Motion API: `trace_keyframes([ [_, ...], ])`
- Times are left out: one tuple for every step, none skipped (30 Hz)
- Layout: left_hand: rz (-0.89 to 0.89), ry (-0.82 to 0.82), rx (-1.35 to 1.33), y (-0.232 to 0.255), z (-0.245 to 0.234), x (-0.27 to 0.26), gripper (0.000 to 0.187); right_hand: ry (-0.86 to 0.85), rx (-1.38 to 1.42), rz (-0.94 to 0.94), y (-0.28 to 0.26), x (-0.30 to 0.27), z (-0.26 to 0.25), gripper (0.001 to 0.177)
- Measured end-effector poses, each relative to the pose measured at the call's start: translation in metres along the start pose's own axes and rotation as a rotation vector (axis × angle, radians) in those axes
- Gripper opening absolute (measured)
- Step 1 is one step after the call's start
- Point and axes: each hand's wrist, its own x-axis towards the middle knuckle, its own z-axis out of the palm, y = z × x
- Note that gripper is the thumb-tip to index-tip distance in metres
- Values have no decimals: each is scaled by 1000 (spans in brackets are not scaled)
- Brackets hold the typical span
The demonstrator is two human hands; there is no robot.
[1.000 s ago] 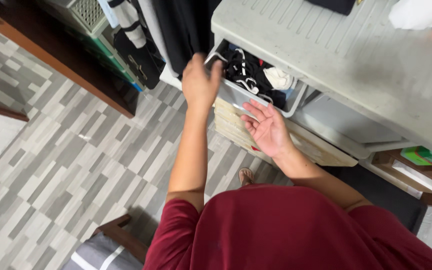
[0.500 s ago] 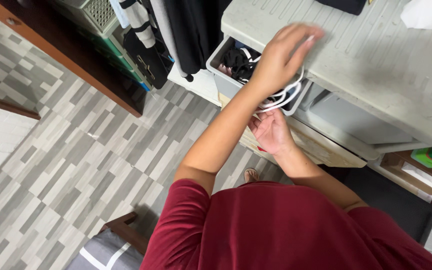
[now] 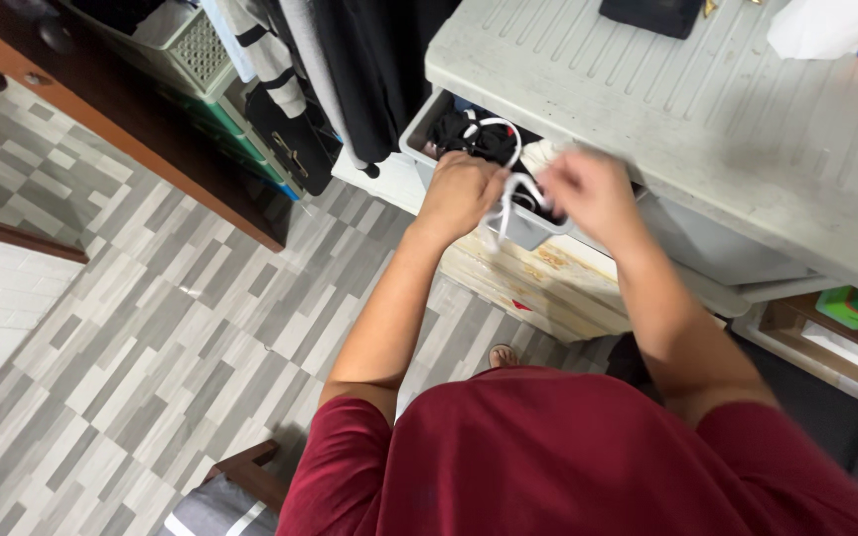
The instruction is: The person sweeps the floor in a hallway and bedroom using a broom and a dustpan, then puts away a storage lid and organizes items in a dresser drawer.
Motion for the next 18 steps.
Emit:
trace_keyframes([
  [-3,71,-64,2,0,0,23,70,-224,-147,-4,13,-1,15],
  [-8,140,-130,6,0,0,21,137,-449,-291,-6,24,0,17],
  [-52,220,-135,10,0,-3,22,105,-496,-278,-7,30,5,16],
  [-93,304,-136,15,-3,-5,25,74,-542,-270,-8,38,10,16],
  [-134,387,-137,20,-5,-9,30,42,-587,-263,-6,41,13,17],
  [-27,381,-86,24,-7,-12,33,11,-557,-296,-3,41,14,21],
  [80,373,-34,27,-9,-17,37,-19,-526,-330,1,39,13,26],
  [183,366,18,30,-9,-22,41,-54,-495,-363,5,38,10,31],
  [232,348,63,34,-6,-29,44,-97,-513,-366,8,36,7,33],
  [279,328,111,37,-2,-36,47,-142,-527,-369,10,31,6,35],
  [326,307,158,37,1,-41,50,-186,-541,-371,10,27,6,38],
  [289,278,174,35,3,-43,43,-182,-562,-398,9,23,6,38],
  [251,248,191,33,6,-44,38,-177,-583,-425,6,19,6,39],
  [217,216,206,31,7,-45,34,-168,-604,-451,2,14,6,39],
  [237,181,167,27,5,-45,33,-146,-565,-374,-2,7,4,38],
  [255,151,128,22,0,-42,32,-127,-530,-301,-5,1,1,38],
  [273,122,89,17,-5,-38,31,-108,-494,-229,-7,-5,0,37],
  [234,57,46,13,-10,-33,29,-106,-485,-255,-7,-8,-2,32],
])
